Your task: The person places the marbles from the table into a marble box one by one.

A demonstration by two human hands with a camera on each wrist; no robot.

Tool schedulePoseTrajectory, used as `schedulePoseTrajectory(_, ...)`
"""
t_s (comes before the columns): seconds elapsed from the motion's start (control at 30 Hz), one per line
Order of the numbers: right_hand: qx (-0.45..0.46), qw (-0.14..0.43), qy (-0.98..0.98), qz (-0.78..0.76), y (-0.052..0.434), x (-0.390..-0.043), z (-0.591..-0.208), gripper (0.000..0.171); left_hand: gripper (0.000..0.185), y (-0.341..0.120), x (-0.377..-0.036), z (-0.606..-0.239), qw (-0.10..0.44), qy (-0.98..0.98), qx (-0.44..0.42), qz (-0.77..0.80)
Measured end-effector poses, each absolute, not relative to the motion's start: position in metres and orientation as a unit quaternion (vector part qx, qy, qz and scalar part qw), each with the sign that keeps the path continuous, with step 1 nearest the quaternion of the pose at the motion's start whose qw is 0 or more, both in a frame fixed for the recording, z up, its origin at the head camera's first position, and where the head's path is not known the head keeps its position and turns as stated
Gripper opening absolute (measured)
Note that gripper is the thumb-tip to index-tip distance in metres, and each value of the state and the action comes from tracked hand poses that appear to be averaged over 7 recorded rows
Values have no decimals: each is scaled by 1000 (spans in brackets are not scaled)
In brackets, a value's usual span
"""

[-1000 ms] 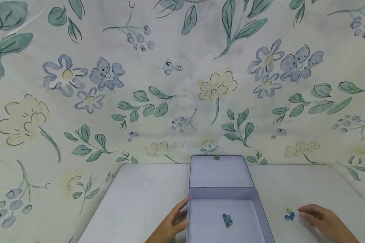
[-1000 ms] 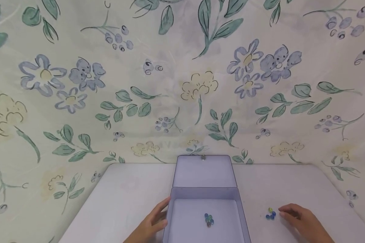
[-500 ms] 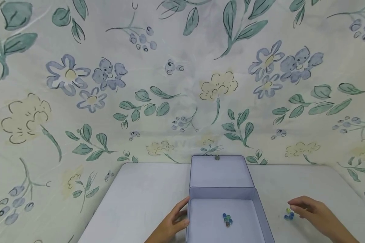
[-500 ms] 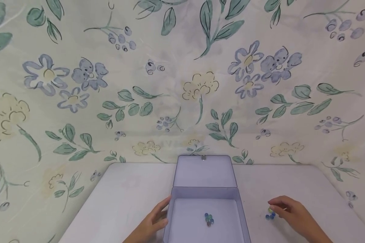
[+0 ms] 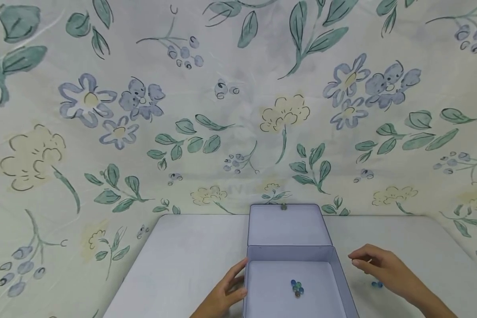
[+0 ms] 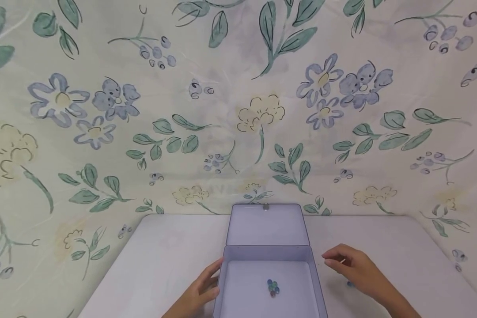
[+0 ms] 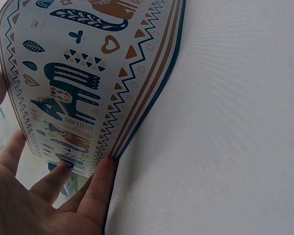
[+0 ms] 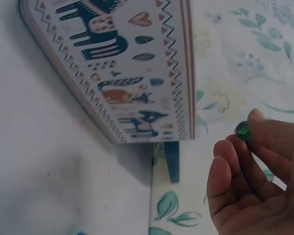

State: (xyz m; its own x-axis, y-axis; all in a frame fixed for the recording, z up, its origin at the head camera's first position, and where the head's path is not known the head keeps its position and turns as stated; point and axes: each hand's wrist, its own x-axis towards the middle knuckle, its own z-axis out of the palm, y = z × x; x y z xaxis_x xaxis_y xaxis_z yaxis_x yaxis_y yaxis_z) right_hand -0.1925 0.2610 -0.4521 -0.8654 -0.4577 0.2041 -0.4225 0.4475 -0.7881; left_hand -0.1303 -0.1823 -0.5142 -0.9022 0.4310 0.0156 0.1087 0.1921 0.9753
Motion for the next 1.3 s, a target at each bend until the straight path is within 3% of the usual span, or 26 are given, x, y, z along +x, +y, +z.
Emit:
schedulePoseTrajectory(0.3, -281, 38, 825, -489, 231, -190, -440, 20, 64, -184, -129, -510, 137, 759, 175, 612)
schedulePoseTrajectory(0.63, -318, 20, 816, -482, 200, -197, -427, 15, 65, -183, -128, -505, 138, 757, 169, 616)
schedulePoseTrajectory(1.3, -353, 41, 795, -491, 170, -210, -420, 15, 65, -182, -130, -508, 132, 761, 173, 611)
